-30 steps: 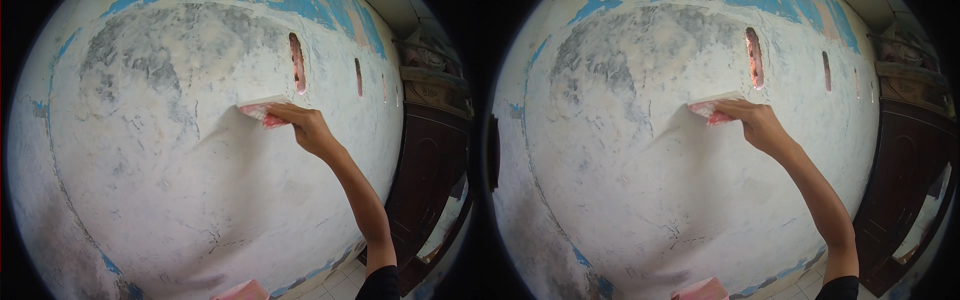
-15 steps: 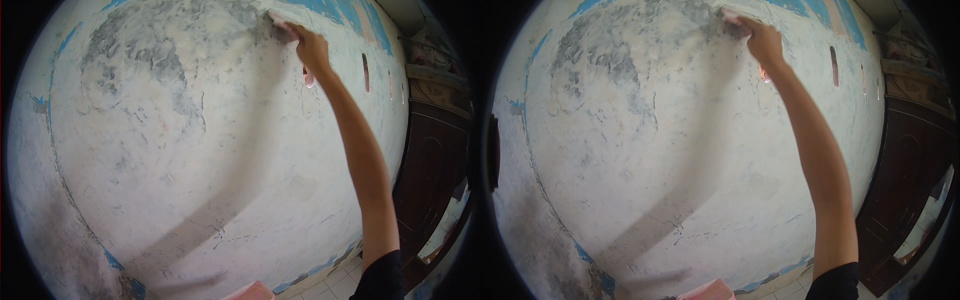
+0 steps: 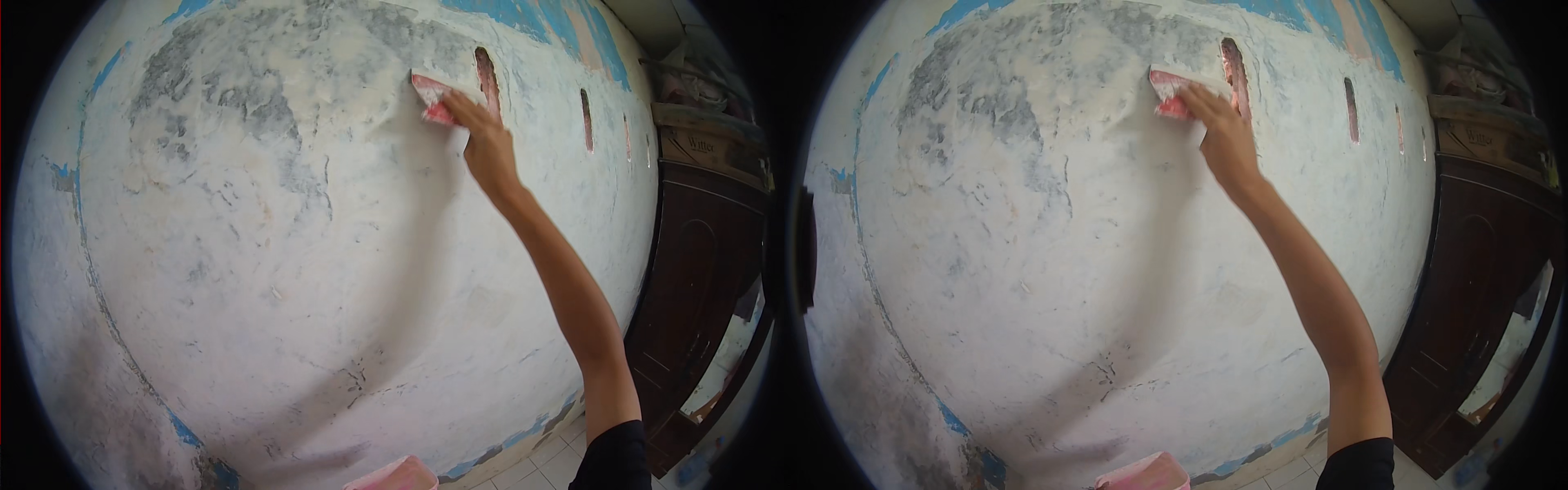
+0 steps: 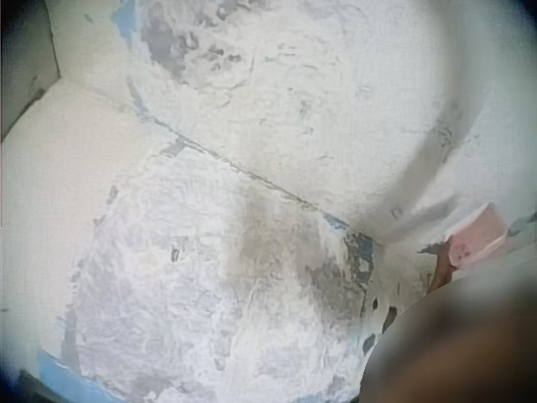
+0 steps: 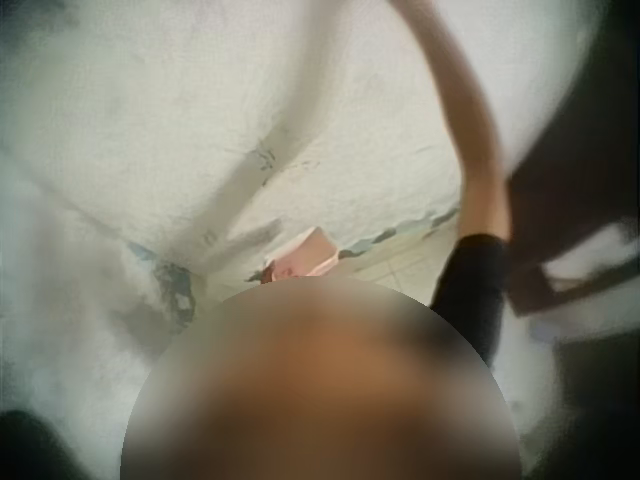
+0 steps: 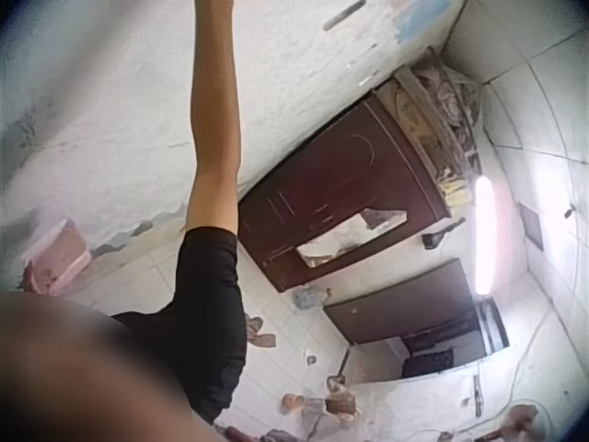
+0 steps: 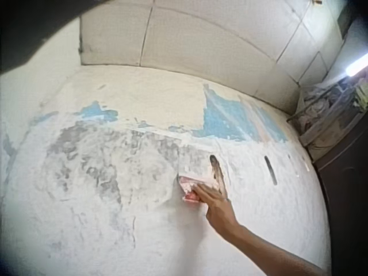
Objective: The person patches holes in a wall by applying spackle with a putty knife.
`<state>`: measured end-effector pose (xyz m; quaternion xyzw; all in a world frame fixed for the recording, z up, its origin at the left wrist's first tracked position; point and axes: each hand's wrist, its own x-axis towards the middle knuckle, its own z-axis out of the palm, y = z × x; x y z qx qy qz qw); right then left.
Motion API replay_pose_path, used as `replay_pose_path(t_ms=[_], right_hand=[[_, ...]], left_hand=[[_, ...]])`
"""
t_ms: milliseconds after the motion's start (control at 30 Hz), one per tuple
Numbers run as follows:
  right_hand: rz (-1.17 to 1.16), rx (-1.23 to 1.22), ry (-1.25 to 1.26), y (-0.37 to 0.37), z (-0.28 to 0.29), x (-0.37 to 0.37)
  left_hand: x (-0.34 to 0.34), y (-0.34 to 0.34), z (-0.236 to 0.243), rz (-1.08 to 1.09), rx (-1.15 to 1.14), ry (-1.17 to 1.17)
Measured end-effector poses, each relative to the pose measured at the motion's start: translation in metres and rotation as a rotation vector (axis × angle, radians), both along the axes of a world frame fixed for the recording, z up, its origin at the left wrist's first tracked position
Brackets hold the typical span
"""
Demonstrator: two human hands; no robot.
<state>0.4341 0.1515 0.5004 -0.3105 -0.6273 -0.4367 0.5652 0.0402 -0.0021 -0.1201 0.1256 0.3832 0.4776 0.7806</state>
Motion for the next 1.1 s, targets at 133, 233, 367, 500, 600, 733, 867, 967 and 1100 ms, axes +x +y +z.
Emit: replay_pose_path(t_ms=[133,233,367,500,600,733,867,967,1100], right_hand=[[-0.082,0.093,-0.162,0.015,-0.044,-0.007],[-0.011,-0.059,-0.199,-0.007,-0.069,-0.012],[0.161,-0.37,-0.148,-0.062,-0.054,-0.001],[0.037,-0.564,-0.046,-0.08,0.025,0.028],[0.025,-0.579,-0.031,-0.064,0.067,0.037],[-0.091,-0.822,-0.027,-0.048,0.112,0.048],[-0.141,-0.506,-0.165,-0.006,0.13,0.062],[-0.175,-0.514,-0.11,-0.013,0.153,0.059],[-0.275,-0.292,-0.153,-0.016,0.172,0.054]], left_hand=[[0.002,0.006,-0.002,0.002,0.022,-0.009],[0.001,-0.001,-0.008,-0.002,0.023,-0.013],[0.01,0.001,-0.009,-0.001,0.046,-0.026],[0.012,0.003,-0.006,-0.021,0.067,-0.017],[0.01,0.009,-0.003,-0.024,0.089,-0.01],[0.008,0.013,-0.002,-0.01,0.113,-0.003],[0.003,0.022,0.001,-0.004,0.137,0.011],[-0.001,0.017,-0.001,0.004,0.135,0.023],[-0.004,0.01,-0.003,-0.006,0.135,0.041]])
